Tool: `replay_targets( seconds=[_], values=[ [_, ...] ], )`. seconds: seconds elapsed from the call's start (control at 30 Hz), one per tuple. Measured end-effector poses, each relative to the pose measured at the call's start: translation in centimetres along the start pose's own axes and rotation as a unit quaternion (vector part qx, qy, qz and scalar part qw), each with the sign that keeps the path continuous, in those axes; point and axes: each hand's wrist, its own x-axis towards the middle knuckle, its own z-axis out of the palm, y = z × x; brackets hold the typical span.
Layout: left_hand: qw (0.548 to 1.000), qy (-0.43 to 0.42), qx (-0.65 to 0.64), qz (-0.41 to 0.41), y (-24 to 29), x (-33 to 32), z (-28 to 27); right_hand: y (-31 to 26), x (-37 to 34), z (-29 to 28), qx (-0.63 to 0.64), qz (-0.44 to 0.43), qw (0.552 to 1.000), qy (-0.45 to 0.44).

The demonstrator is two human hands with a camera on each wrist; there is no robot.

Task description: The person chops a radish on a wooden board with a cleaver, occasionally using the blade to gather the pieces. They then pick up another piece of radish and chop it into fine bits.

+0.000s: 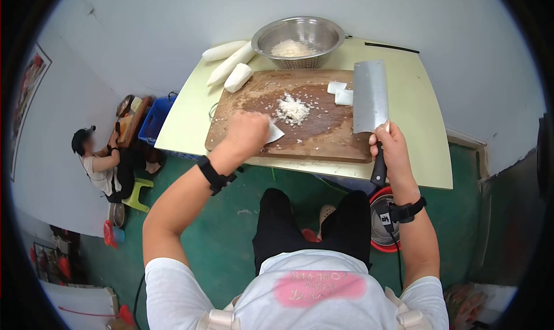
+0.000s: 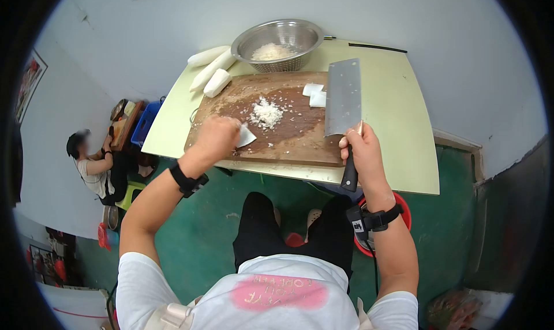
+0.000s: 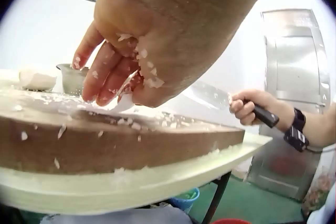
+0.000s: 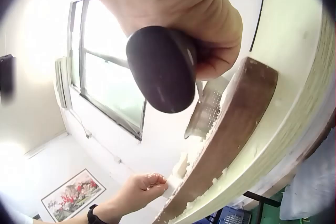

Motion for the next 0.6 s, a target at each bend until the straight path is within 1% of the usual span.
replay_targets(
  seconds=[0.03, 0.1, 0.13, 0.2, 0.3, 0.33, 0.37, 0.43, 0.47, 0.5, 0.53, 0.57, 0.6],
  values=[
    [0.998, -0.007, -0.036, -0.058, -0.2, 1.2, -1.1, -0.1, 0.1, -0.8, 0.022, 0.0, 1.0, 0.017],
    [0.995, 0.028, -0.051, -0.085, -0.4, 3.5, -3.0, -0.1, 0.1, -1.9, 0.034, -0.008, 0.999, 0.031],
    [0.995, 0.028, -0.05, -0.08, -0.4, 4.8, -3.4, -0.4, 0.0, -2.3, 0.035, -0.013, 0.999, 0.039],
    [0.992, 0.017, -0.056, -0.109, -0.2, 7.8, -3.7, -0.9, -0.1, -2.8, 0.039, -0.022, 0.998, 0.048],
    [0.995, 0.038, -0.043, -0.081, 1.2, 12.2, -2.5, -1.1, -0.7, -3.4, 0.042, -0.027, 0.997, 0.063],
    [0.997, 0.035, -0.018, -0.072, 2.4, 13.6, -2.2, -1.1, -0.9, -3.5, 0.038, -0.024, 0.997, 0.069],
    [0.997, 0.036, -0.018, -0.068, 3.8, 14.6, -1.9, -1.2, -1.0, -3.6, 0.035, -0.02, 0.996, 0.074],
    [0.999, 0.034, 0.024, -0.009, 6.5, 16.2, -0.6, -1.3, -1.1, -3.8, 0.038, -0.022, 0.996, 0.076],
    [0.999, 0.029, 0.018, 0.006, 7.6, 16.7, 0.8, -1.3, -1.1, -3.8, 0.04, -0.023, 0.996, 0.073],
    [0.999, 0.023, 0.013, 0.021, 8.8, 17.0, 0.9, -1.2, -1.2, -3.7, 0.04, -0.022, 0.996, 0.075],
    [0.999, -0.022, -0.022, 0.033, 9.8, 16.9, 1.0, -1.2, -1.2, -3.7, 0.039, -0.023, 0.997, 0.069],
    [0.999, -0.023, -0.024, 0.035, 10.1, 16.6, 1.1, -1.3, -1.2, -3.8, 0.038, -0.023, 0.997, 0.064],
    [0.997, -0.015, -0.073, 0.015, 10.4, 16.2, 0.9, -1.4, -1.3, -3.8, 0.037, -0.022, 0.997, 0.068]
  ],
)
